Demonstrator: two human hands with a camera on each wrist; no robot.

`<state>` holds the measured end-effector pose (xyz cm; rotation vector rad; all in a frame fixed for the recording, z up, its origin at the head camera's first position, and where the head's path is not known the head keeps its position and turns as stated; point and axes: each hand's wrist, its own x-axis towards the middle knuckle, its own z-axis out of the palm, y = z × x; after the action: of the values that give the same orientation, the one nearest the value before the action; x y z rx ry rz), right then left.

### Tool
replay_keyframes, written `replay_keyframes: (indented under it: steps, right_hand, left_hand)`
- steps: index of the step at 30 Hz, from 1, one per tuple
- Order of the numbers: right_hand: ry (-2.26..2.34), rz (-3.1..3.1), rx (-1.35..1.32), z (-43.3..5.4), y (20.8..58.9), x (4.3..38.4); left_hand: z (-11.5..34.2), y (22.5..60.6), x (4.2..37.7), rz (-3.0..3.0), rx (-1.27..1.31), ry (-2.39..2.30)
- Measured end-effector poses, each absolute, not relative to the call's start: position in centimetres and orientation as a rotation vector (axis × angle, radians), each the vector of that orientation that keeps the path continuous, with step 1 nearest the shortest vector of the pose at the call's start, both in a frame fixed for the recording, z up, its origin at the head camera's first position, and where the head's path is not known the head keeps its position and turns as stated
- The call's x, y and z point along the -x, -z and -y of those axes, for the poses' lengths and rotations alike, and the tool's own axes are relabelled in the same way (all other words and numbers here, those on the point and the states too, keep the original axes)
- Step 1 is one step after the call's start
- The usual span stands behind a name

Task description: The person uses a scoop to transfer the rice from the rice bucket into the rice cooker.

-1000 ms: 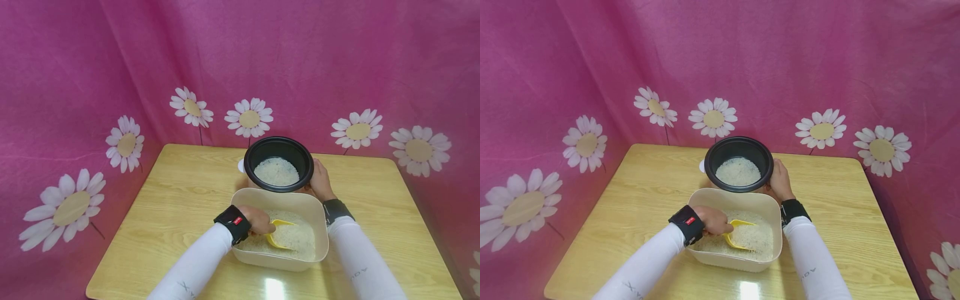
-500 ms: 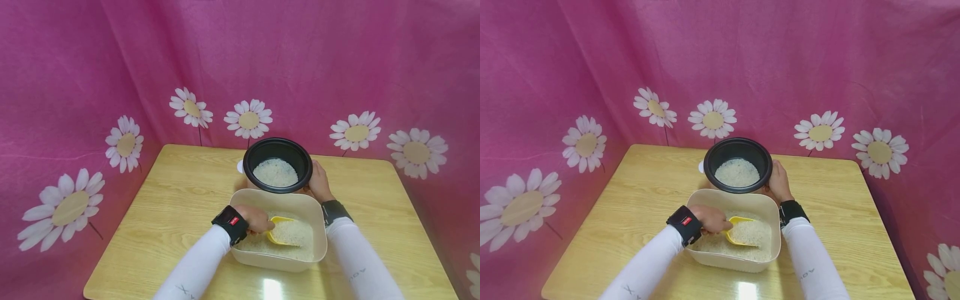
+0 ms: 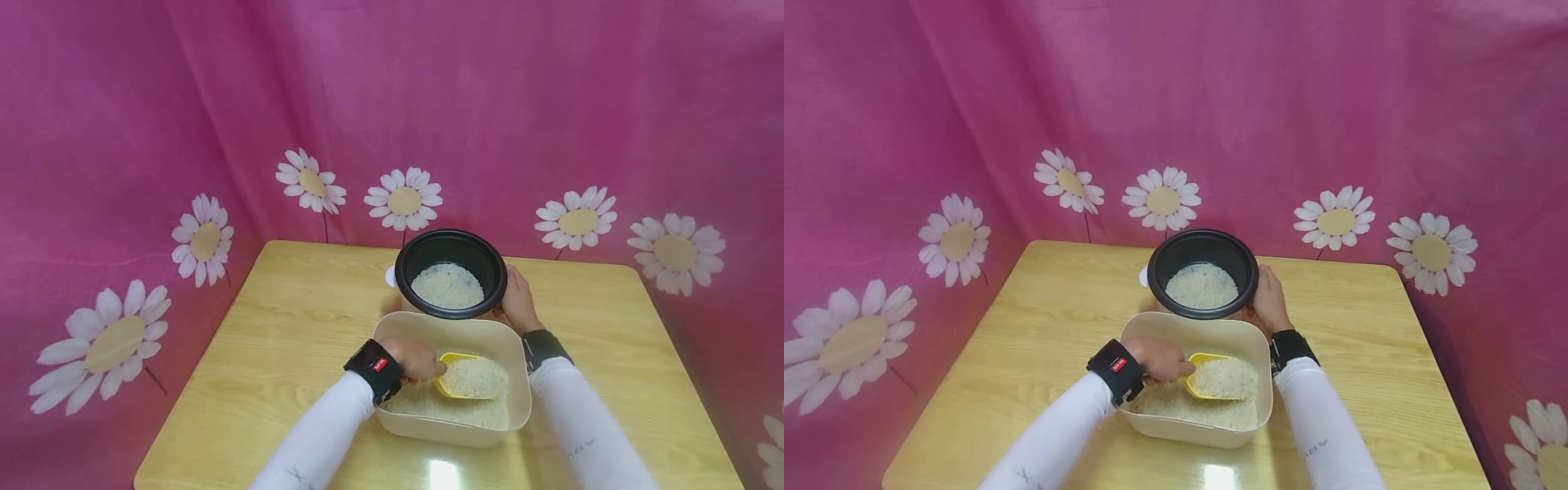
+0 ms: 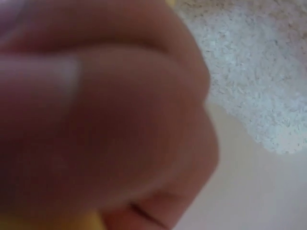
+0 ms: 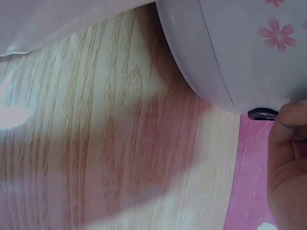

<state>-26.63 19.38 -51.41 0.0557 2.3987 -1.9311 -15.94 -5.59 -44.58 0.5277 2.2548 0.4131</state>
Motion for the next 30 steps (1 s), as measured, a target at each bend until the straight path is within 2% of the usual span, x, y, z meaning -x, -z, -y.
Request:
replay_keyframes:
  steps: [5,17,25,30]
  right_hand:
    - [1.920,-2.430,-0.013,-19.2,52.0,26.6]
    - [1.988,-2.320,-0.066,-19.0,49.9,25.7]
    - [1.930,-2.433,-0.032,-19.5,52.1,26.7]
    - [1.922,-2.433,-0.042,-19.2,51.6,26.4]
  left_hand:
    - [5.7,44.4,16.1,-2.260,-0.527,-0.372]
    - [5.4,42.5,17.5,-2.388,-0.609,-0.129]
    - [6.4,42.4,17.8,-2.333,-0.547,-0.280]
    - [7.1,41.6,17.3,-2.295,-0.549,-0.373]
